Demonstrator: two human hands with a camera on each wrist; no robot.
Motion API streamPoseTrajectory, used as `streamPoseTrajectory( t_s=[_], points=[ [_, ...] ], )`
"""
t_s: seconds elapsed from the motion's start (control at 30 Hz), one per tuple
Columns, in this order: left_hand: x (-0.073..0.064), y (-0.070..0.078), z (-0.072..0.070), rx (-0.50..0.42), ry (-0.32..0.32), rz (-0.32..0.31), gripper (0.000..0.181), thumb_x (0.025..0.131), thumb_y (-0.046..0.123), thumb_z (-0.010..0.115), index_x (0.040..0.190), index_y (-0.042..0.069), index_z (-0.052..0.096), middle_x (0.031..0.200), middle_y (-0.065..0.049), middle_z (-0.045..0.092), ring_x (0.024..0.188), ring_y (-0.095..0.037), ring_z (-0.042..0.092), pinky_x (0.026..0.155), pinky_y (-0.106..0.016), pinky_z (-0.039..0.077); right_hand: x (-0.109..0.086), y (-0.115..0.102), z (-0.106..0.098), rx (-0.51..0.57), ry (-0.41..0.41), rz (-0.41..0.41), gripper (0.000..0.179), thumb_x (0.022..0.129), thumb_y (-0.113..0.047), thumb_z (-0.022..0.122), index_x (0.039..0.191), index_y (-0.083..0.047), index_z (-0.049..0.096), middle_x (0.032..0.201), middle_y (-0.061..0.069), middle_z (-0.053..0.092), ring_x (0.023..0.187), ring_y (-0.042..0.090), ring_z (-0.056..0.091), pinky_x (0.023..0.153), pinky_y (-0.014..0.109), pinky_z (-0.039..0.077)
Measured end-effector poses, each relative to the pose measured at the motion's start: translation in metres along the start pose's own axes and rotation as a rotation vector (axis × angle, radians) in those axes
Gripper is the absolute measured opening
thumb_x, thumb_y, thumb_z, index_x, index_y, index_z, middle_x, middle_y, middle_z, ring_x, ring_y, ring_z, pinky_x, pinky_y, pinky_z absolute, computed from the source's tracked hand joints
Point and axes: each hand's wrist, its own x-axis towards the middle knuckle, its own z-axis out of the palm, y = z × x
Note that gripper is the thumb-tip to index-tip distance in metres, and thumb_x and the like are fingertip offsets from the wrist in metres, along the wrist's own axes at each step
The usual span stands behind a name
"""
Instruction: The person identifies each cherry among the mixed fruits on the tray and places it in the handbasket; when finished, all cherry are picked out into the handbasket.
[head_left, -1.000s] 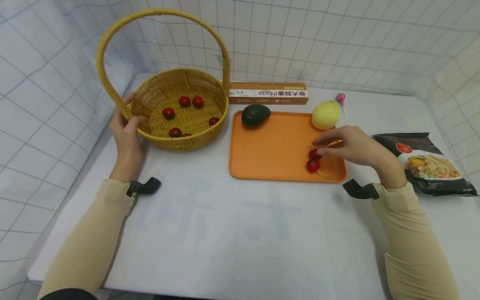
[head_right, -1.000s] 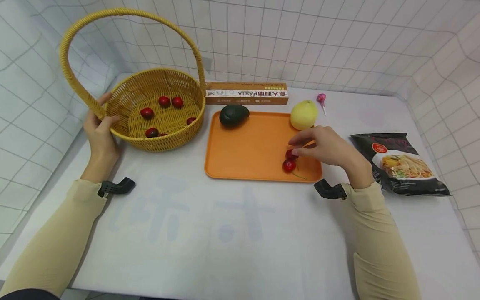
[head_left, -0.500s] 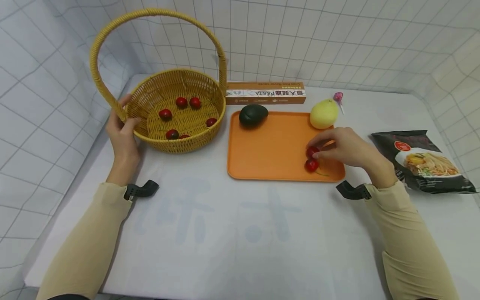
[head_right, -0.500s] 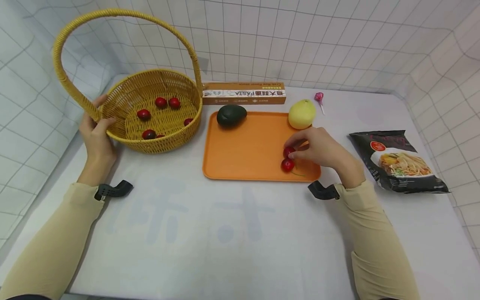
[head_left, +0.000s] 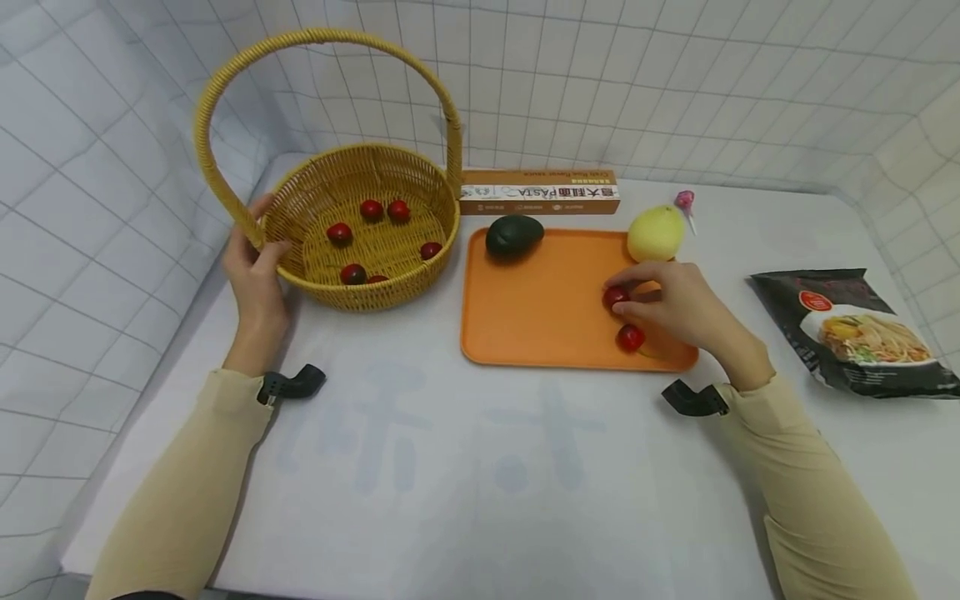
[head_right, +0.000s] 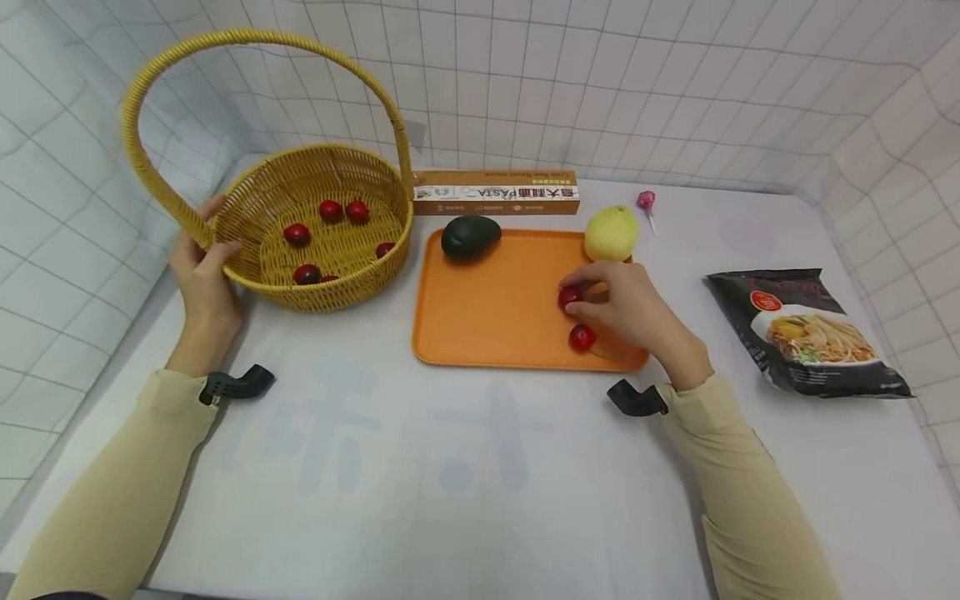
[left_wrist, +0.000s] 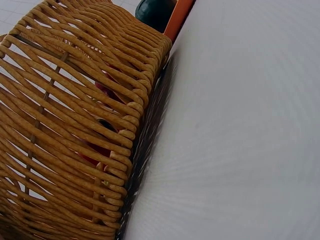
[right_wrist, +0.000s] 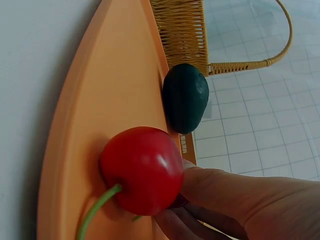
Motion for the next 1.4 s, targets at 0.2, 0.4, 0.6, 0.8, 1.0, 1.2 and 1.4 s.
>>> streamPoseTrajectory(
  t_s=[0.2, 0.4, 0.6, 0.8, 1.0, 1.2, 1.4],
  points=[
    [-0.003, -0.002, 0.000, -0.002, -0.005, 0.003, 0.060, 0.085, -0.008, 0.051, 0.139, 0.013, 0.070, 0.147, -0.005, 0.063, 0.135, -0.019, 0.051, 0.103, -0.020, 0.040, -0.003, 0.000, 0.002, 0.002, 0.023, 0.018, 0.035, 0.093, -0.012, 0.081, 0.127, -0.004, 0.074, 0.117, 0.016, 0.074, 0.110, 0.033, 0.070, 0.096, 0.053, 0.057],
    [-0.005, 0.002, -0.003, 0.003, 0.009, -0.004, 0.060, 0.085, -0.007, 0.051, 0.138, 0.014, 0.070, 0.147, -0.004, 0.062, 0.134, -0.020, 0.052, 0.102, -0.019, 0.039, 0.001, -0.003, 0.002, 0.024, 0.065, 0.001, 0.035, 0.092, -0.009, 0.081, 0.126, -0.005, 0.075, 0.118, 0.015, 0.074, 0.110, 0.032, 0.071, 0.093, 0.049, 0.058],
    [-0.005, 0.003, -0.007, 0.017, 0.007, -0.011, 0.060, 0.087, -0.006, 0.052, 0.140, 0.016, 0.069, 0.148, -0.003, 0.061, 0.135, -0.020, 0.052, 0.102, -0.021, 0.039, 0.005, -0.008, 0.003, 0.035, 0.099, -0.045, 0.035, 0.090, -0.006, 0.082, 0.125, -0.004, 0.075, 0.120, 0.014, 0.074, 0.110, 0.033, 0.072, 0.091, 0.046, 0.059],
    [-0.001, 0.000, -0.005, 0.020, 0.005, -0.003, 0.060, 0.085, -0.006, 0.053, 0.139, 0.016, 0.070, 0.148, -0.002, 0.062, 0.136, -0.019, 0.050, 0.103, -0.025, 0.038, 0.015, -0.019, 0.009, 0.096, 0.113, -0.099, 0.036, 0.088, -0.003, 0.083, 0.123, -0.003, 0.076, 0.117, 0.012, 0.075, 0.110, 0.029, 0.072, 0.091, 0.044, 0.059],
    [0.001, -0.001, -0.001, 0.027, -0.013, -0.003, 0.060, 0.086, -0.005, 0.054, 0.139, 0.016, 0.070, 0.148, -0.001, 0.061, 0.134, -0.018, 0.050, 0.102, -0.024, 0.038, 0.033, -0.047, 0.022, 0.101, 0.103, -0.191, 0.036, 0.089, -0.006, 0.083, 0.124, -0.003, 0.076, 0.115, 0.012, 0.078, 0.111, 0.028, 0.072, 0.094, 0.048, 0.059],
    [0.001, -0.002, -0.002, 0.033, -0.013, -0.006, 0.060, 0.087, -0.005, 0.053, 0.140, 0.017, 0.069, 0.149, -0.001, 0.061, 0.137, -0.018, 0.050, 0.104, -0.024, 0.038, 0.050, -0.079, 0.026, 0.053, 0.123, -0.296, 0.035, 0.090, -0.011, 0.083, 0.124, -0.006, 0.076, 0.116, 0.009, 0.078, 0.112, 0.024, 0.071, 0.095, 0.045, 0.059],
    [0.002, -0.002, -0.001, 0.028, -0.017, 0.001, 0.060, 0.086, -0.006, 0.053, 0.140, 0.016, 0.069, 0.149, -0.001, 0.061, 0.138, -0.018, 0.050, 0.105, -0.024, 0.038, 0.068, -0.108, 0.027, 0.048, 0.164, -0.359, 0.034, 0.091, -0.016, 0.084, 0.123, -0.008, 0.077, 0.118, 0.007, 0.077, 0.107, 0.021, 0.071, 0.095, 0.041, 0.058]
  ],
)
